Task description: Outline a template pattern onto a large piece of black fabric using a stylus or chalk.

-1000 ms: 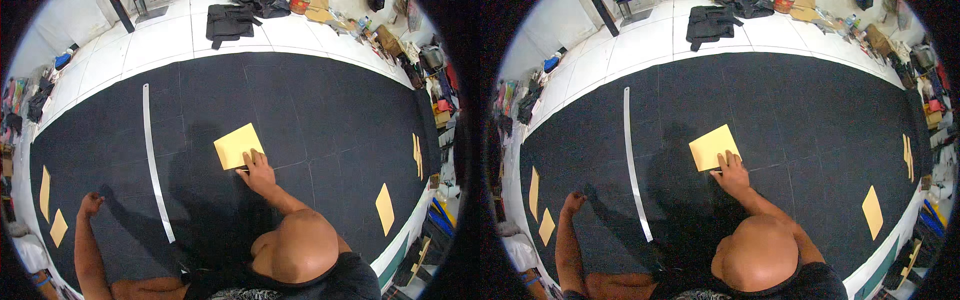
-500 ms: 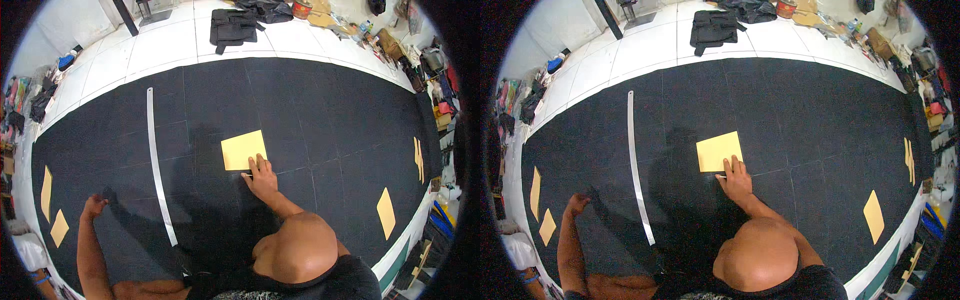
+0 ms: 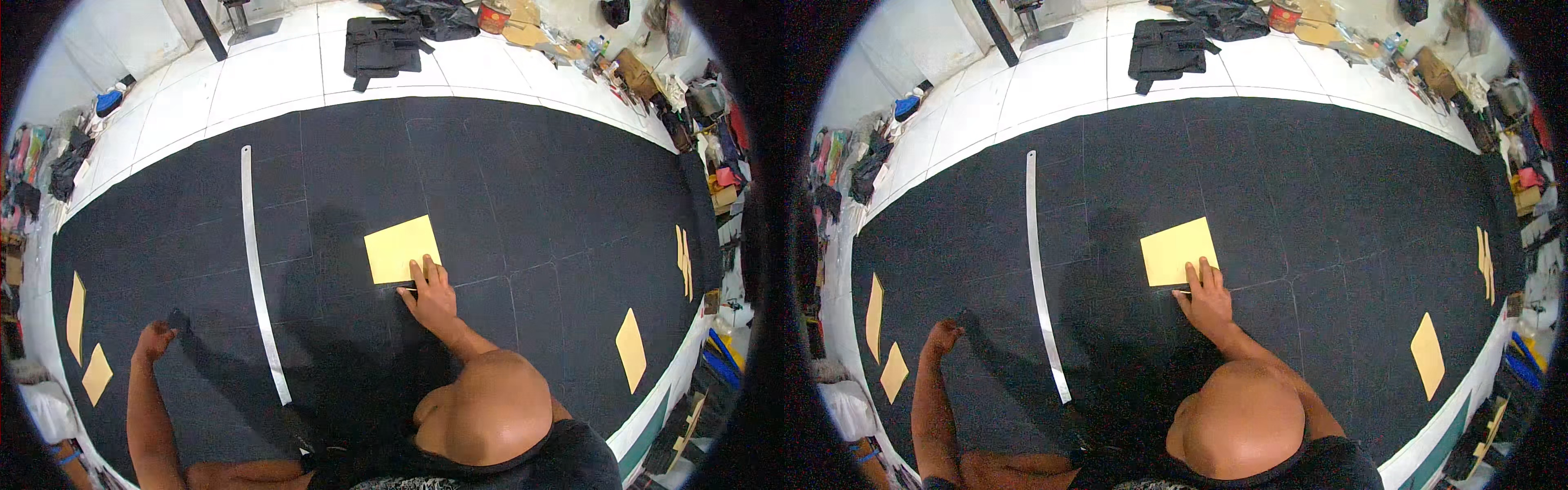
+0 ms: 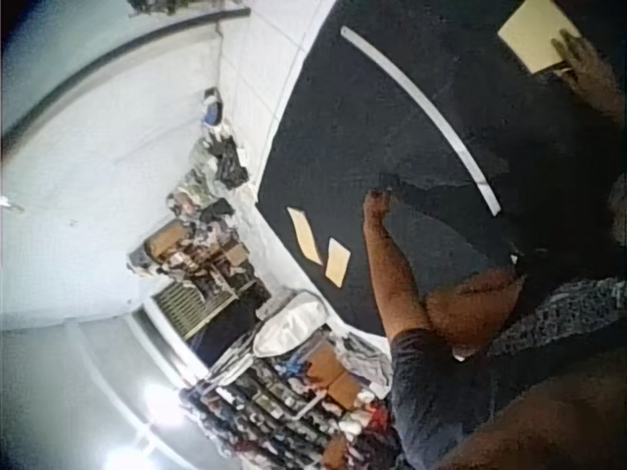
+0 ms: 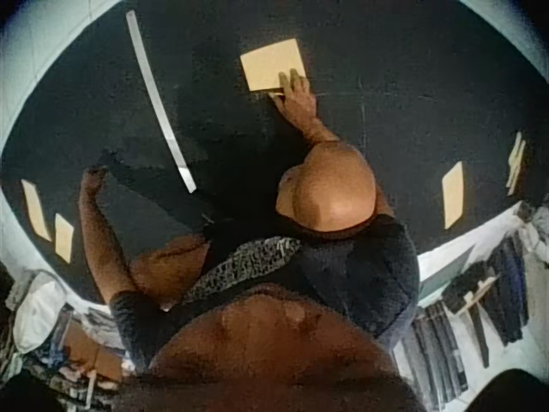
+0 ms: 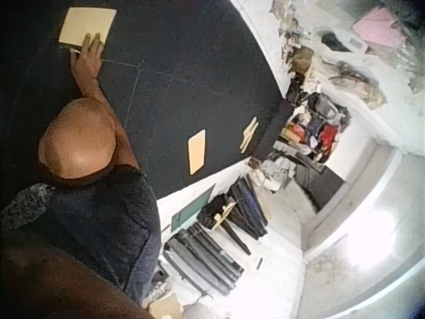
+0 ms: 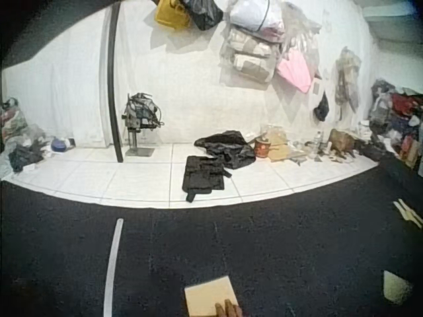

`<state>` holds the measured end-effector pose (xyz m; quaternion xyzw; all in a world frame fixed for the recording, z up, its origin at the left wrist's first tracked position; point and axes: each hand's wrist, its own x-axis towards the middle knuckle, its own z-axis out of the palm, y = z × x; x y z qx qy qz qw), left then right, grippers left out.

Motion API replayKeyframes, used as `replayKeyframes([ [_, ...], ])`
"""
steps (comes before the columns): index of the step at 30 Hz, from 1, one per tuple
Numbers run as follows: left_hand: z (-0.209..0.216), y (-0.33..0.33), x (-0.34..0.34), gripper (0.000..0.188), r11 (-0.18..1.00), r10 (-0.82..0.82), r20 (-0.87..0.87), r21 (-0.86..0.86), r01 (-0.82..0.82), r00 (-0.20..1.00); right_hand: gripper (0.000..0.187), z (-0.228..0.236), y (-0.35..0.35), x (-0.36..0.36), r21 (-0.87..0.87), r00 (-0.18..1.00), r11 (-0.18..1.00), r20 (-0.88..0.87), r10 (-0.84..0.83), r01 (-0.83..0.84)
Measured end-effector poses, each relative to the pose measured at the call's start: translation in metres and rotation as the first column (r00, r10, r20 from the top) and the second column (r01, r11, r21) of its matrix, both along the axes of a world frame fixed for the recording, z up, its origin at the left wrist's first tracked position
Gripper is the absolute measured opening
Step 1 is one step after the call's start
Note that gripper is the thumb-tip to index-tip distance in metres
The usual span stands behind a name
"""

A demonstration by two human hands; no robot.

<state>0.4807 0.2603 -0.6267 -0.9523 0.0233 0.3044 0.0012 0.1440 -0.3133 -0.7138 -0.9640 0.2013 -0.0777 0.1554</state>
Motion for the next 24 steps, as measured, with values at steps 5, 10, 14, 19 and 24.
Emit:
replayKeyframes([
  [5, -0.003, 0.003, -0.001, 0.056, 0.998, -0.02, 0.077, -0.057, 0.024, 0.997, 0.062, 0.001, 0.0, 0.0, -0.006, 1.0, 1.0, 0.01, -0.008, 0.008],
  [10, -0.004, 0.005, 0.006, 0.056, 0.996, -0.064, -0.003, -0.067, 0.063, 0.998, 0.063, -0.001, 0.0, 0.001, -0.045, 0.999, 0.999, 0.045, 0.007, -0.005],
  [14, -0.007, 0.007, 0.004, 0.056, 0.993, -0.106, 0.069, -0.051, 0.109, 0.992, 0.062, -0.002, 0.0, 0.0, -0.027, 0.999, 1.0, 0.048, -0.01, 0.011],
  [19, -0.01, 0.01, 0.005, 0.06, 0.994, -0.007, 0.024, -0.105, 0.009, 1.0, 0.062, 0.0, 0.0, 0.001, -0.026, 1.0, 1.0, 0.02, -0.014, 0.015],
  [24, -0.006, 0.01, 0.008, 0.064, 0.998, 0.05, -0.034, -0.032, -0.051, 0.998, 0.062, 0.001, 0.001, 0.001, -0.035, 1.0, 0.999, 0.024, 0.0, 0.001],
])
